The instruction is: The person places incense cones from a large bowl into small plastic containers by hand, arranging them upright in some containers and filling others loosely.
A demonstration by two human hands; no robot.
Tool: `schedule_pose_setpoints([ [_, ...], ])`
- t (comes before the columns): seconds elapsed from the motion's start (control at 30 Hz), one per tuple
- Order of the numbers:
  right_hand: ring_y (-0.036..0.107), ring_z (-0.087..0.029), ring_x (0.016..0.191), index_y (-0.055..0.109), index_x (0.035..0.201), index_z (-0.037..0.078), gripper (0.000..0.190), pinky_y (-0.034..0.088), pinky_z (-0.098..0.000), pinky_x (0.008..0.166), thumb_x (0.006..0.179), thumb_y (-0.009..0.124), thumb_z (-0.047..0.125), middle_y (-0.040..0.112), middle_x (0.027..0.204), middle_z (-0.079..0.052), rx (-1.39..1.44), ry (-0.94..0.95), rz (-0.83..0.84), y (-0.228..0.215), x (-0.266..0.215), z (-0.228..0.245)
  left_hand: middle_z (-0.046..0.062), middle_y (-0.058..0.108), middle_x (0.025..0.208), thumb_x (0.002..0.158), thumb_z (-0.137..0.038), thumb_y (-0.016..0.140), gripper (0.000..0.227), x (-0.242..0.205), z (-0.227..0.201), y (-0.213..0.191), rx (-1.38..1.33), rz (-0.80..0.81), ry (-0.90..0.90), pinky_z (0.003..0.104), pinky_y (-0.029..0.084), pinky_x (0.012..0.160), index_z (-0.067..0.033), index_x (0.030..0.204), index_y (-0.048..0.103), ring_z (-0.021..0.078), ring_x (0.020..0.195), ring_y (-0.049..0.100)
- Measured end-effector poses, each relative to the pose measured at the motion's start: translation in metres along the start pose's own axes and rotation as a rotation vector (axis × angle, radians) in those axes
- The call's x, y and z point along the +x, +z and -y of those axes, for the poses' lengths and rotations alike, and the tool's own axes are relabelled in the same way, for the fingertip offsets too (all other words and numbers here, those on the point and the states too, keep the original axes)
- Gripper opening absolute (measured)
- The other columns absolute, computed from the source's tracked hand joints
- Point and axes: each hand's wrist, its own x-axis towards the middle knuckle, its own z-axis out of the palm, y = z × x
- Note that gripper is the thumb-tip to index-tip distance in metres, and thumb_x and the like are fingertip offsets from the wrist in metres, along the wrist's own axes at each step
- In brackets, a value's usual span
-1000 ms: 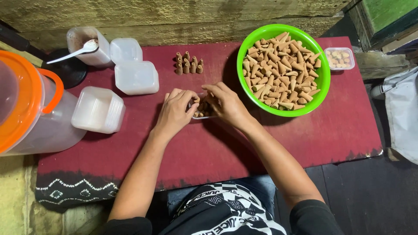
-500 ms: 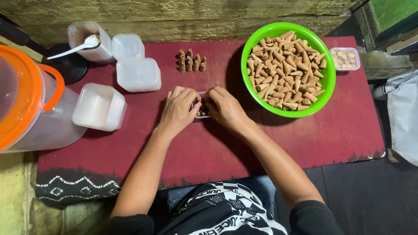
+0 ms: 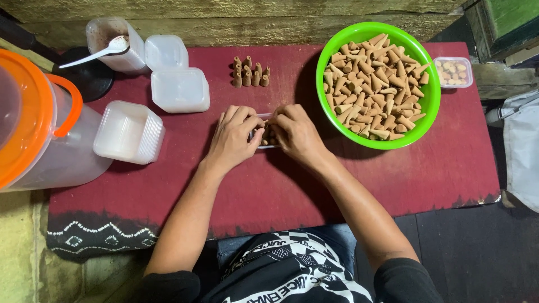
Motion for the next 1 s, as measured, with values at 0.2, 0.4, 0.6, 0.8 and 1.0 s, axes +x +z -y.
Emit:
schedule_pose_setpoints([
  [0.2, 0.060, -0.030, 0.094, 0.070, 0.096, 0.015, 0.010, 0.048, -0.0410, 0.072, 0.090, 0.063, 0.011, 0.062, 0.107, -0.005, -0.159, -0.006, -0.027, -0.010, -0.018, -0.021, 0.000, 0.060, 0.106, 0.090, -0.024, 0.067, 0.006, 0.003, -0.004, -0.007, 0.005, -0.007, 0.005, 0.040, 0.047, 0.077, -0.0210, 0.095, 0.068, 0.0266, 0.105, 0.058],
  [0.4, 0.057, -0.031, 0.108, 0.071, 0.089, 0.022, 0.007, 0.044, -0.0394, 0.073, 0.091, 0.065, 0.018, 0.061, 0.114, -0.002, -0.287, 0.006, 0.027, -0.014, -0.015, -0.009, 0.003, 0.060, 0.112, 0.088, -0.022, 0.067, 0.013, 0.003, -0.003, -0.006, 0.004, 0.015, 0.018, 0.042, 0.046, 0.082, -0.0205, 0.101, 0.070, 0.0290, 0.112, 0.057],
  [0.6, 0.056, -0.030, 0.110, 0.073, 0.091, 0.023, 0.019, 0.043, -0.0376, 0.073, 0.097, 0.058, 0.013, 0.060, 0.114, -0.001, -0.282, -0.015, 0.033, -0.013, -0.007, 0.001, 0.003, 0.060, 0.113, 0.088, -0.022, 0.066, 0.016, -0.001, -0.001, -0.003, 0.010, 0.030, -0.003, 0.042, 0.046, 0.082, -0.0202, 0.103, 0.071, 0.0291, 0.111, 0.057],
  [0.8, 0.056, -0.031, 0.109, 0.073, 0.095, 0.023, 0.023, 0.044, -0.0392, 0.075, 0.095, 0.056, 0.008, 0.060, 0.115, -0.002, -0.220, 0.018, 0.064, -0.012, -0.004, 0.004, 0.004, 0.060, 0.116, 0.087, -0.023, 0.067, 0.026, -0.002, 0.002, -0.001, -0.007, 0.053, 0.007, 0.043, 0.046, 0.085, -0.0228, 0.113, 0.072, 0.0298, 0.113, 0.057],
  [1.0, 0.056, -0.032, 0.109, 0.075, 0.102, 0.023, 0.026, 0.047, -0.0428, 0.079, 0.090, 0.059, 0.007, 0.060, 0.117, -0.003, -0.128, 0.094, 0.113, -0.014, -0.005, 0.005, 0.004, 0.059, 0.118, 0.088, -0.026, 0.068, 0.026, 0.001, -0.003, -0.003, -0.013, 0.045, -0.015, 0.043, 0.046, 0.084, -0.0222, 0.113, 0.071, 0.0296, 0.113, 0.057],
])
